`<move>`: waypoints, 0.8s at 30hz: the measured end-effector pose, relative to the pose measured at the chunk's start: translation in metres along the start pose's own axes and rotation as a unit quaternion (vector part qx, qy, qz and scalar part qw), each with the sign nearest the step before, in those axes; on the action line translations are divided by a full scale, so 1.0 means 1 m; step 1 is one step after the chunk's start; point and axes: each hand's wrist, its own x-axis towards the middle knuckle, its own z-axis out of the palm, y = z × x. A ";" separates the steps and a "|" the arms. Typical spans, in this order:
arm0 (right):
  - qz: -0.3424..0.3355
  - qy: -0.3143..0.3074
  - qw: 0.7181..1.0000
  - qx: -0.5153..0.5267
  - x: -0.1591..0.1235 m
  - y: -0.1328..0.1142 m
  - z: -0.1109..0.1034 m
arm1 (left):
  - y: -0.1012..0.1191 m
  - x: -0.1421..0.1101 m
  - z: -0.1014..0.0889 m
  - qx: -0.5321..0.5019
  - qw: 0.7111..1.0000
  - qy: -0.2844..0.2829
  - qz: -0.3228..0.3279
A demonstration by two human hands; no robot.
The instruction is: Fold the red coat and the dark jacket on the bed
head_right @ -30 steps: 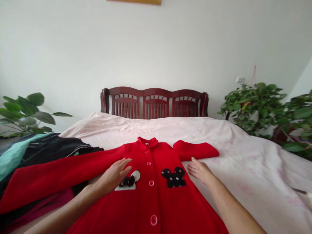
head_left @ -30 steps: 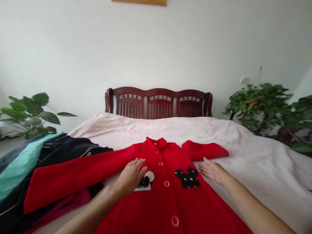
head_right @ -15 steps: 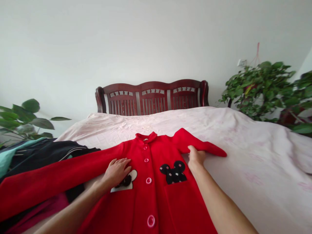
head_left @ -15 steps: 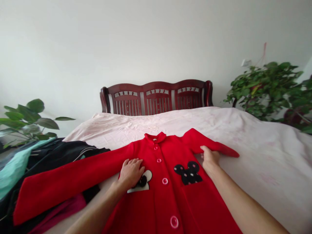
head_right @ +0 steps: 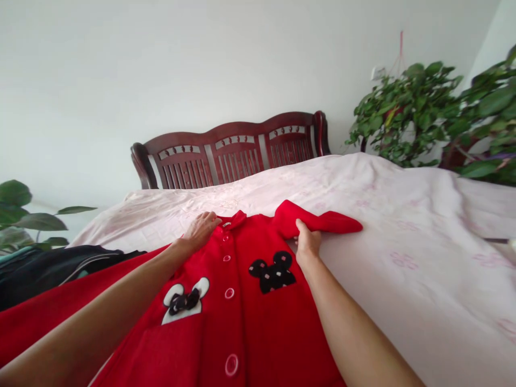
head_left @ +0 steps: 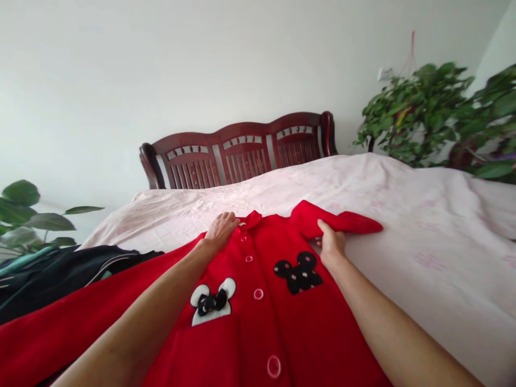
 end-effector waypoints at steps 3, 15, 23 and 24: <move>0.001 0.024 1.000 -0.006 0.002 0.000 0.002 | 0.000 0.006 0.011 0.009 0.998 -0.019 -0.052; 0.029 0.053 0.998 0.003 0.000 -0.006 0.002 | 0.007 -0.004 0.045 -0.022 0.973 -0.096 -0.209; 0.061 0.047 0.996 0.034 0.010 -0.014 0.002 | -0.004 -0.030 0.049 -0.042 0.979 -0.084 -0.182; 0.053 0.053 0.997 0.027 0.010 -0.013 0.001 | -0.003 -0.034 0.053 -0.045 0.980 -0.074 -0.181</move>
